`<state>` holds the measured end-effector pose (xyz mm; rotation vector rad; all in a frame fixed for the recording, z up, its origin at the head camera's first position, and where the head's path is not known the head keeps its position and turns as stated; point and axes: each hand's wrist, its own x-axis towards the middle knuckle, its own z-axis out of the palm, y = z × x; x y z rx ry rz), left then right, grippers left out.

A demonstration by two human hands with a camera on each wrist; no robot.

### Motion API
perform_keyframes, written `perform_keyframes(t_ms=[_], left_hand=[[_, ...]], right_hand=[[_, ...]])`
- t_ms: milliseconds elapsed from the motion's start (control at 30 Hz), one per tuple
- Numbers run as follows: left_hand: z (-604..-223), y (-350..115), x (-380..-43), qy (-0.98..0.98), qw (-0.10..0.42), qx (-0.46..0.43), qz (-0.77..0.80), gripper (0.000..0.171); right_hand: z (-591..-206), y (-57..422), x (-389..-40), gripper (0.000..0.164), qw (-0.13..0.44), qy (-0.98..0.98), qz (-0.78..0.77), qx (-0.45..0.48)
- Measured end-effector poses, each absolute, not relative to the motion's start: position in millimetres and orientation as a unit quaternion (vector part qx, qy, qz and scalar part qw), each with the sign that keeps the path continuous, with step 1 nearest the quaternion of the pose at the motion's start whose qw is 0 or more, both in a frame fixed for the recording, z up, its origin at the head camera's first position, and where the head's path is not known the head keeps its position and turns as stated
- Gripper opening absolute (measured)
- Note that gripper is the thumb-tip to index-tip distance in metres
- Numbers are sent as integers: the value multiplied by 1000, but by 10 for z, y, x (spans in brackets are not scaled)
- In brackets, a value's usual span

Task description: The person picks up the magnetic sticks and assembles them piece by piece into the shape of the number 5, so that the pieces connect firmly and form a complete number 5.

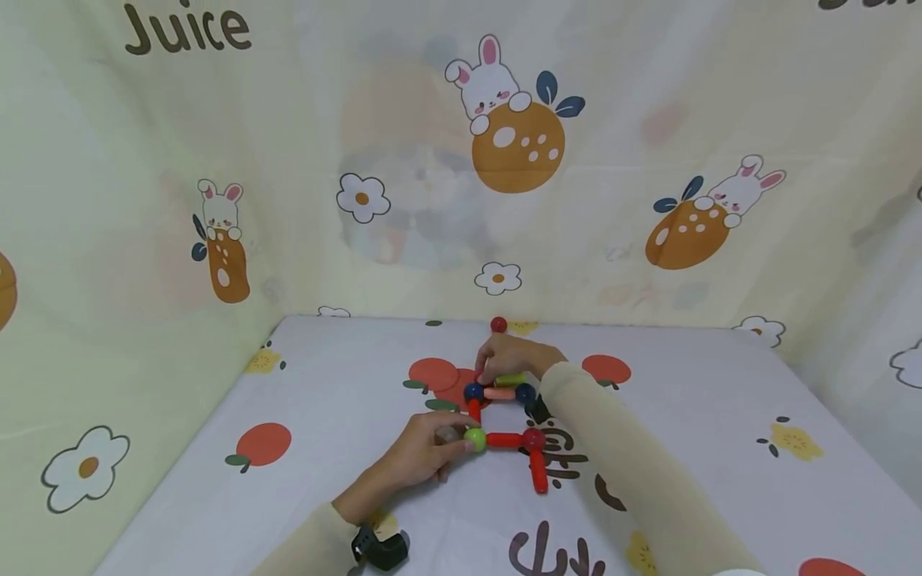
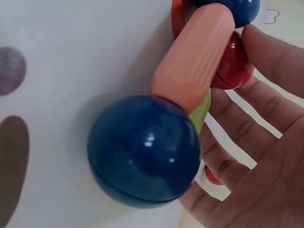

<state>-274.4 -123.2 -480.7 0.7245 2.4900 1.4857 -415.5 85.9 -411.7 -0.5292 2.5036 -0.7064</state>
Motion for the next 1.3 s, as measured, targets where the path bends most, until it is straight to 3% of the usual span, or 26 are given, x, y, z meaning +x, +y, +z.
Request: perform_keyframes(t_ms=[1300], left_hand=[[-4802,-1220,-2737,830,73,249,494,31]], right_hand=[[-4259,1019,-4043,25,143,928,-255,-229]])
